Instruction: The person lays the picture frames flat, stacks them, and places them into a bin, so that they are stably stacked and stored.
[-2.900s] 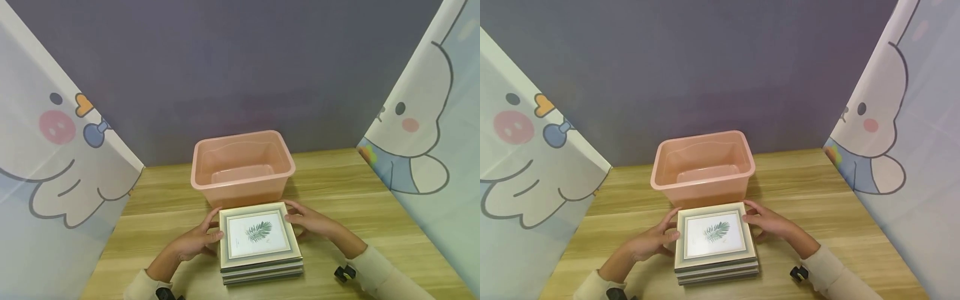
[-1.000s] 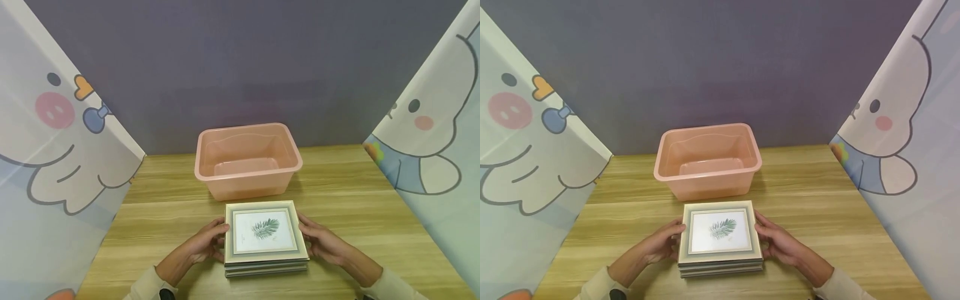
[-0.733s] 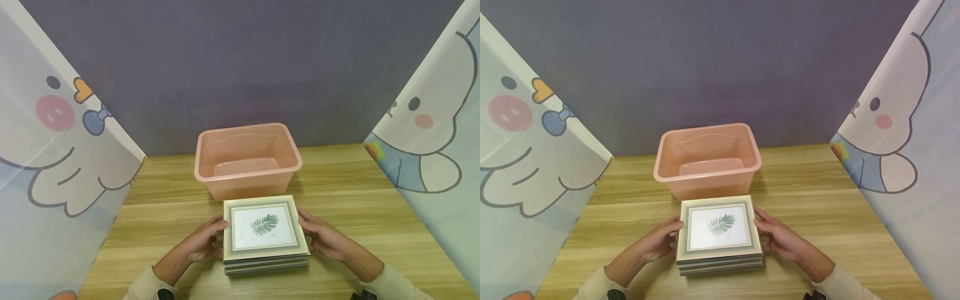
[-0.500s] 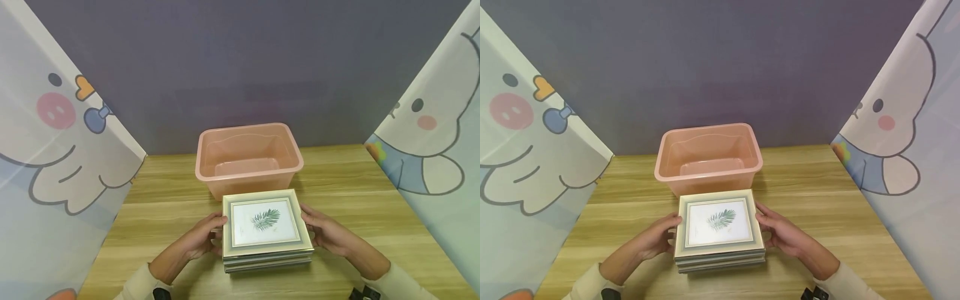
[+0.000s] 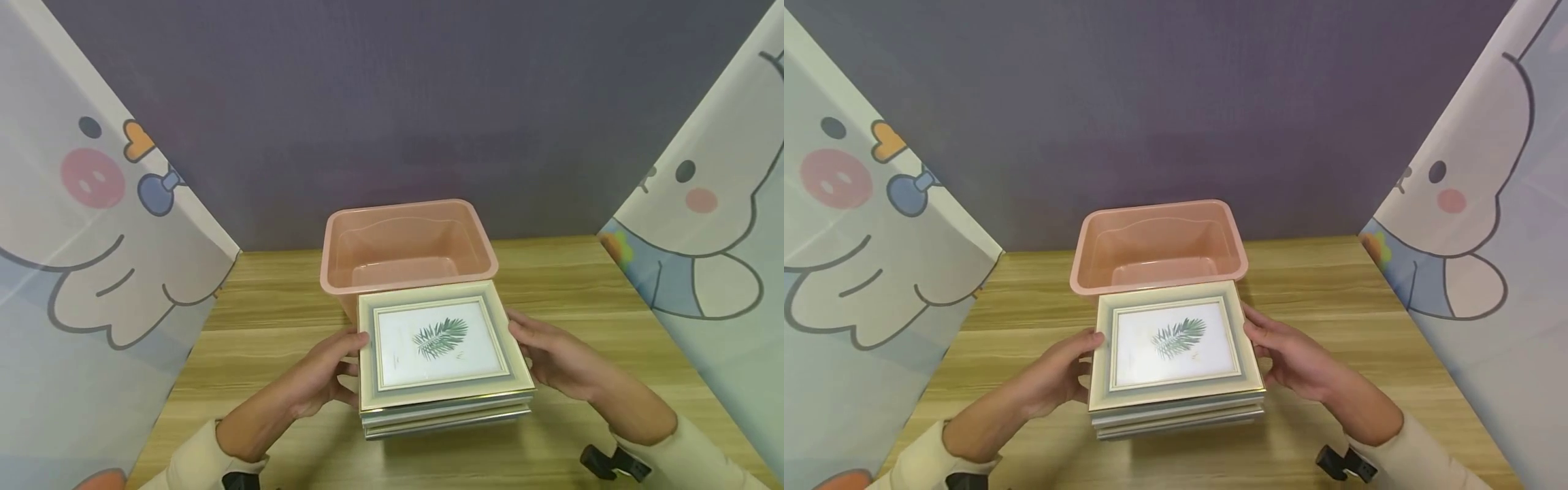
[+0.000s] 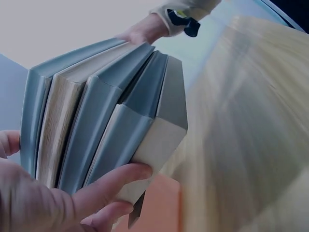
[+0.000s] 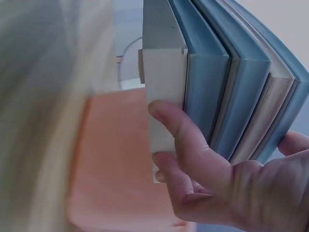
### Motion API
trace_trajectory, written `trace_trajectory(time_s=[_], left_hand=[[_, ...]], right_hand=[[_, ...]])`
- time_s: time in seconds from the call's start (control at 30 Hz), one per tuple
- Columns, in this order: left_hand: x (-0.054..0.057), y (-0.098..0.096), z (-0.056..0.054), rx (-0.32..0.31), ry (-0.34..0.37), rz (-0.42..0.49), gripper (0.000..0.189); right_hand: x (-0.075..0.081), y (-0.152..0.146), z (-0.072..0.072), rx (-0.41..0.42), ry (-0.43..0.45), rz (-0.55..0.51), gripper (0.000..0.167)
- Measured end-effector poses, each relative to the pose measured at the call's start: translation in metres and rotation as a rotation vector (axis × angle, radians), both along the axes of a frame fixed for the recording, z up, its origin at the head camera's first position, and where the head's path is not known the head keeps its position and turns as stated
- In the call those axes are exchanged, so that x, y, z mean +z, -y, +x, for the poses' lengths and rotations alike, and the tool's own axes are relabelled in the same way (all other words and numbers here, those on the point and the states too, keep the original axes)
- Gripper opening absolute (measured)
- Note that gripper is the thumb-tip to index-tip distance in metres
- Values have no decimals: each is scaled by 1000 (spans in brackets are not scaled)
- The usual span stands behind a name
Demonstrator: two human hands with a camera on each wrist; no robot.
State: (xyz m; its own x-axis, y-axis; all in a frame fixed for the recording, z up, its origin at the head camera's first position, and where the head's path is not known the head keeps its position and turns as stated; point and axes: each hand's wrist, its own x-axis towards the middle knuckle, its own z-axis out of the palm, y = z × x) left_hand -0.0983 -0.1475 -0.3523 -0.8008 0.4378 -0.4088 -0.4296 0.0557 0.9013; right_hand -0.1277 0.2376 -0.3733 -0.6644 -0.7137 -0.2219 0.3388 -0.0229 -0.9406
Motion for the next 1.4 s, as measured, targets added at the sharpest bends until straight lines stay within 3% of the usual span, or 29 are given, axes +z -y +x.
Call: trace_trajectory(time_s=[0.27, 0.63, 0.83, 0.97, 1.13, 1.4], left_hand=[[33, -3, -1, -26, -62, -11, 62], [72, -5, -1, -63, -161, -14, 62], [96, -6, -5, -37, -192, -59, 61], [108, -6, -12, -16, -202, -79, 62], [123, -3, -28, -6, -216, -100, 66], [147, 0, -61, 18, -226, -171, 59]], right_hand=[[33, -6, -9, 26, -46, 42, 60], [75, -6, -20, 86, -105, -6, 49], [97, -8, -30, 39, -178, 53, 49], [110, -4, -37, 7, -213, 86, 49], [125, 0, -50, 19, -227, 41, 49], [147, 6, -77, -72, -243, 152, 53]])
